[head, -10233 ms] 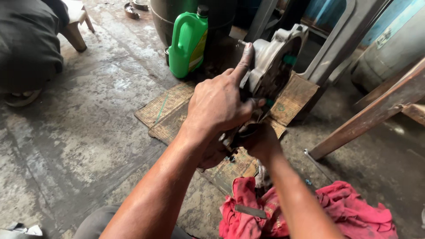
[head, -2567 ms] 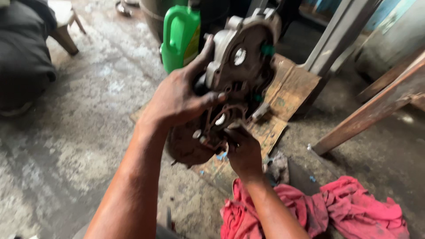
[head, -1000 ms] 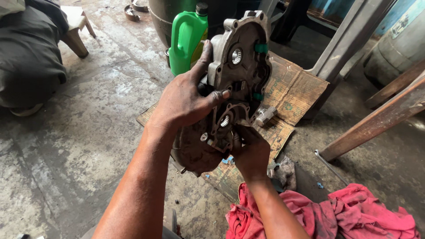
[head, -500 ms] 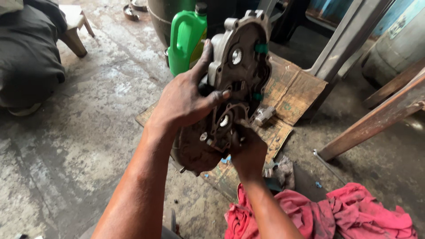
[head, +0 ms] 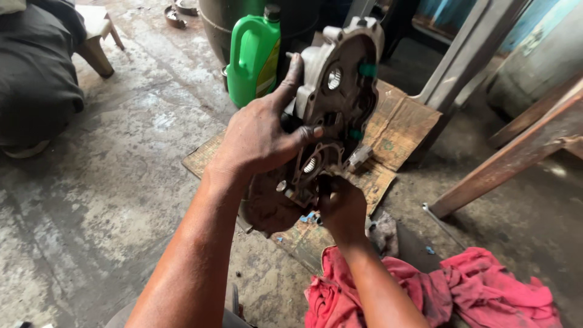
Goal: The person cleans the inside of a disassembled engine casing using a red cloth and a small metal tool. They wipe the surfaces and scrape out debris from the internal cavities and bearing areas.
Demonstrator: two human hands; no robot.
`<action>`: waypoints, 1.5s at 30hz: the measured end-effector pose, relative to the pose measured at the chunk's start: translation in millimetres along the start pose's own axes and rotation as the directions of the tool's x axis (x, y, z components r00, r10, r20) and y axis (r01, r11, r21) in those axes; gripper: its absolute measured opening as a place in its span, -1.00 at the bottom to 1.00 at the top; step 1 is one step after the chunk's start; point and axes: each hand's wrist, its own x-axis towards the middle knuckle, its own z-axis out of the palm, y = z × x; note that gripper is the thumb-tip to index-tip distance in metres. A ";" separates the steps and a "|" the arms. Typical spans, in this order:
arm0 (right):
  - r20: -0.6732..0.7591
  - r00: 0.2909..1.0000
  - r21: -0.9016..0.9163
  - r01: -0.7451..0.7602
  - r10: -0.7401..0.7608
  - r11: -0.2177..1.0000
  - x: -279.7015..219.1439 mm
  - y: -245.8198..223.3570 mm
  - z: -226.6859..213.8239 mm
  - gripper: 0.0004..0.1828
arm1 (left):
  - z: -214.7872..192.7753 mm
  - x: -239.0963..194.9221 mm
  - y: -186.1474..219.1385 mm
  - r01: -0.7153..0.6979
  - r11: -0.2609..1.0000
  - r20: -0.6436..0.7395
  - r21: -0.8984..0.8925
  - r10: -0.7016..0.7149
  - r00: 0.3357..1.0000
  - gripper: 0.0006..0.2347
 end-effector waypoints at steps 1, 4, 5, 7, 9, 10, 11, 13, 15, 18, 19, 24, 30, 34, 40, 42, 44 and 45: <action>0.078 0.996 -0.037 0.053 -0.050 0.998 -1.8 6.3 -5.4 -0.80 | -2.0 0.7 4.5 0.005 1.000 0.006 0.017 -0.005 1.000 -0.05; 0.337 0.936 -0.146 -0.055 0.101 0.988 -7.3 28.9 -41.8 -0.74 | -6.4 -4.1 13.9 0.063 0.996 0.059 0.070 -0.068 0.996 0.03; 0.414 0.865 -0.356 -0.133 0.284 0.925 -12.1 32.7 -61.7 -0.74 | -9.1 -5.5 17.5 0.103 0.990 0.094 0.093 -0.112 0.989 0.08; 0.466 0.695 -0.640 -0.162 0.548 0.751 -21.9 36.1 -102.2 -0.68 | -18.5 -12.3 20.3 0.130 0.986 0.096 0.099 -0.140 0.985 0.14; 0.452 0.648 -0.718 -0.143 0.613 0.681 -42.9 32.1 -136.7 -0.56 | -23.8 -21.6 24.8 0.100 0.994 0.045 0.043 -0.102 0.994 0.18; 0.440 0.682 -0.706 -0.140 0.584 0.694 -61.0 23.3 -144.9 -0.51 | -28.1 -26.0 27.2 0.112 0.992 0.047 0.050 -0.115 0.992 0.18; 0.426 0.715 -0.694 -0.136 0.555 0.707 -81.2 12.4 -150.6 -0.45 | -32.5 -31.0 30.6 0.125 0.991 0.048 0.057 -0.128 0.991 0.19; 0.410 0.694 -0.729 -0.141 0.592 0.670 -127.8 -13.2 -146.9 -0.44 | -41.5 -53.3 39.5 0.117 0.992 0.015 0.044 -0.118 0.993 0.20; 0.417 0.755 -0.610 -0.180 0.506 0.772 -168.0 -41.1 -142.7 -0.54 | -52.3 -80.5 56.0 0.069 0.998 -0.057 0.011 -0.068 0.996 0.21; 0.395 0.748 -0.623 -0.209 0.534 0.754 -190.0 -75.4 -153.9 -0.58 | -72.4 -113.4 87.9 -0.018 1.000 -0.067 0.024 0.019 0.998 0.12; 0.384 0.730 -0.658 -0.212 0.565 0.722 -187.1 -84.7 -159.6 -0.57 | -81.6 -122.3 96.0 -0.024 0.999 -0.060 0.046 0.027 0.998 0.10; 0.274 0.793 -0.556 -0.331 0.545 0.762 -145.6 -98.4 -197.5 -0.51 | -105.5 -140.6 124.3 -0.127 0.990 -0.250 -0.057 0.109 0.962 0.02; 0.425 0.674 -0.615 -0.275 0.604 0.739 -112.3 -67.0 -183.8 -0.55 | -102.7 -141.3 91.1 -0.182 0.936 -0.385 -0.302 0.054 0.921 0.01; 0.454 0.878 -0.358 0.021 0.155 0.934 -104.9 -15.3 -153.7 -0.56 | -61.3 -129.7 68.9 0.116 0.905 -0.212 -0.409 -0.217 0.953 -0.02; 0.511 0.804 -0.511 -0.003 0.306 0.860 -107.8 24.8 -100.9 -0.45 | 12.0 -100.5 0.2 0.405 0.762 -0.123 -0.506 -0.528 0.840 -0.15; 0.492 0.818 -0.487 -0.025 0.298 0.873 -98.6 28.1 -109.6 -0.57 | 34.0 -97.1 -24.6 0.551 0.522 0.082 -0.651 -0.674 0.734 -0.34; 0.530 0.691 -0.621 -0.077 0.491 0.780 -78.0 26.6 -124.1 -0.64 | 51.0 -88.9 -46.6 0.638 0.383 0.223 -0.669 -0.714 0.663 -0.40; 0.522 0.527 -0.754 -0.082 0.670 0.652 -68.9 26.1 -137.4 -0.65 | 58.6 -83.4 -56.8 0.673 0.311 0.289 -0.671 -0.727 0.623 -0.43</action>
